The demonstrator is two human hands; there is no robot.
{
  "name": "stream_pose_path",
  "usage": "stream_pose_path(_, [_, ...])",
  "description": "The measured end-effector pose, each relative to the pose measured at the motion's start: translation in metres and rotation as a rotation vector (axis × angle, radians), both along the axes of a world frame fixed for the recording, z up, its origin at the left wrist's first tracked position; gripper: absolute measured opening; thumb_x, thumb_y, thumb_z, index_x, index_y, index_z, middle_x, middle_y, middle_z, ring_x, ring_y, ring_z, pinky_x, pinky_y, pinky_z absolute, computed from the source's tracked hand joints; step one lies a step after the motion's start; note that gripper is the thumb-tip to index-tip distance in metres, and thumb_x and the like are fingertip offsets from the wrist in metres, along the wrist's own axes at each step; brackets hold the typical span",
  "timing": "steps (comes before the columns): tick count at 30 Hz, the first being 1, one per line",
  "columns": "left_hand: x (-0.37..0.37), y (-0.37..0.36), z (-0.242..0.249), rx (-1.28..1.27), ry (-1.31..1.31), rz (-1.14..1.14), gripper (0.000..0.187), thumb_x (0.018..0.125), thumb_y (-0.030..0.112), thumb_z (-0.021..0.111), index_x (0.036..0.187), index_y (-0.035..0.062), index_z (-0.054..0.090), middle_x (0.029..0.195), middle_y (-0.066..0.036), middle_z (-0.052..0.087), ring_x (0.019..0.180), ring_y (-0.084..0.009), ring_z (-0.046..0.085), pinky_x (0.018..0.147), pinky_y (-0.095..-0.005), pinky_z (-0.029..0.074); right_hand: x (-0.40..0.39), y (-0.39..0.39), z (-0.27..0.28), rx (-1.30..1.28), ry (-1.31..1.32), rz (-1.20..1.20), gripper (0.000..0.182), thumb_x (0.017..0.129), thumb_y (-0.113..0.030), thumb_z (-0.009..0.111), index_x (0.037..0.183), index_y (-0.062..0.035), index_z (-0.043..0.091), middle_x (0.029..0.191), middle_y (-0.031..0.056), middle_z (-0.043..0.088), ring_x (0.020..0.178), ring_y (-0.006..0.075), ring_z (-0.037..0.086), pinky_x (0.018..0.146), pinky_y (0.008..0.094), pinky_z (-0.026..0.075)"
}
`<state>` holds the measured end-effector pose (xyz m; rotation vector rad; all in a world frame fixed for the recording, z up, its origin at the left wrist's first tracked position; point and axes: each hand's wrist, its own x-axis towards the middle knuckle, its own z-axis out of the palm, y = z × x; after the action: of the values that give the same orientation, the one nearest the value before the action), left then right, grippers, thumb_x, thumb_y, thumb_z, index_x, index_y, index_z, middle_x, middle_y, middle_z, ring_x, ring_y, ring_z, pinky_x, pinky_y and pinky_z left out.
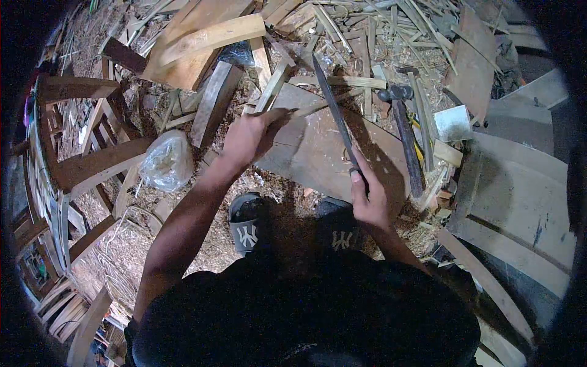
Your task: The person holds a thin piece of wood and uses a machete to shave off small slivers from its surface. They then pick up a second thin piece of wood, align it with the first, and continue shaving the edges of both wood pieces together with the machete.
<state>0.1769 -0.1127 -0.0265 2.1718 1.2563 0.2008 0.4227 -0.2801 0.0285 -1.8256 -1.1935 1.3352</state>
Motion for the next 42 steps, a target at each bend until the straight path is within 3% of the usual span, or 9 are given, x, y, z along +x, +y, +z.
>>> stream_pose_path(10, [-0.003,-0.007,-0.001,0.044,0.047,-0.091,0.051,0.095,0.018,0.057,0.141,0.0387,0.054,0.089,-0.014,0.068,0.069,-0.0377,0.067,0.059,-0.0476,0.054,0.0,0.007,0.013,0.177,0.007,0.026,0.047,0.104,-0.011,0.039,0.15,0.0006,0.039,0.152,0.0206,0.045,0.142,0.0299,0.042,0.117,0.0352,0.029])
stream_pose_path(12, [-0.003,-0.008,0.001,0.054,0.073,-0.095,0.051,0.095,0.019,0.057,0.141,0.0391,0.053,0.09,-0.014,0.068,0.069,-0.0376,0.067,0.059,-0.0475,0.055,0.004,0.002,0.003,0.243,-0.088,0.008,0.049,0.104,-0.015,0.043,0.151,-0.0053,0.041,0.138,0.0089,0.057,0.089,0.0119,0.058,0.083,0.0258,0.048])
stream_pose_path(18, [-0.004,-0.007,-0.01,0.089,0.045,-0.073,0.052,0.095,0.02,0.057,0.142,0.0407,0.052,0.092,-0.012,0.068,0.072,-0.0369,0.068,0.061,-0.0477,0.056,0.003,0.011,-0.003,0.125,-0.246,0.168,0.046,0.104,-0.013,0.042,0.15,-0.0075,0.043,0.151,0.0194,0.047,0.144,0.0278,0.04,0.116,0.0354,0.03])
stream_pose_path(19, [-0.006,-0.008,-0.011,0.109,0.066,-0.086,0.051,0.095,0.02,0.056,0.141,0.0409,0.053,0.092,-0.012,0.068,0.072,-0.0367,0.068,0.061,-0.0477,0.056,-0.002,0.013,-0.014,0.385,-0.277,0.108,0.045,0.106,-0.016,0.043,0.15,-0.0103,0.044,0.133,0.0148,0.063,0.111,0.024,0.067,0.091,0.0321,0.052])
stream_pose_path(22, [-0.005,-0.008,-0.008,0.115,0.145,-0.086,0.056,0.092,0.016,0.06,0.141,0.0409,0.053,0.098,-0.013,0.071,0.074,-0.0359,0.07,0.061,-0.0457,0.057,0.008,0.02,0.027,-0.206,0.097,-0.157,0.043,0.105,-0.021,0.049,0.148,-0.0172,0.05,0.111,0.0065,0.068,0.068,0.0107,0.058,0.064,0.0269,0.049])
stream_pose_path(26, [-0.003,-0.008,-0.008,0.105,0.112,-0.087,0.051,0.095,0.02,0.055,0.142,0.0399,0.052,0.094,-0.011,0.068,0.073,-0.0361,0.069,0.06,-0.0477,0.056,0.014,0.018,0.037,0.333,-0.148,-0.06,0.045,0.107,-0.021,0.044,0.151,-0.0122,0.043,0.108,0.0051,0.062,0.056,0.0039,0.044,0.047,0.022,0.039])
stream_pose_path(33, [-0.003,-0.01,-0.012,0.136,0.012,-0.07,0.043,0.096,0.024,0.056,0.138,0.0366,0.057,0.097,-0.01,0.07,0.071,-0.0359,0.068,0.06,-0.0472,0.056,0.005,-0.004,-0.022,0.269,-0.542,0.209,0.043,0.104,-0.018,0.049,0.148,-0.0212,0.05,0.119,0.0143,0.068,0.076,0.0249,0.064,0.074,0.0398,0.052])
stream_pose_path(38, [-0.004,-0.009,-0.01,0.09,0.059,-0.066,0.046,0.097,0.027,0.059,0.14,0.0396,0.054,0.097,-0.013,0.069,0.072,-0.0369,0.069,0.062,-0.0468,0.057,0.001,0.019,0.038,-0.317,0.135,-0.195,0.043,0.106,-0.018,0.048,0.149,-0.0186,0.049,0.12,0.0078,0.066,0.075,0.0091,0.048,0.07,0.027,0.046])
stream_pose_path(42, [-0.003,-0.009,-0.008,0.092,0.098,-0.079,0.049,0.095,0.023,0.06,0.14,0.0403,0.054,0.095,-0.013,0.068,0.073,-0.0373,0.069,0.062,-0.0468,0.057,0.006,0.002,0.021,0.274,0.015,-0.125,0.05,0.108,-0.031,0.042,0.154,-0.0099,0.038,0.065,-0.0056,0.039,0.047,0.0031,0.031,0.04,0.0223,0.028])
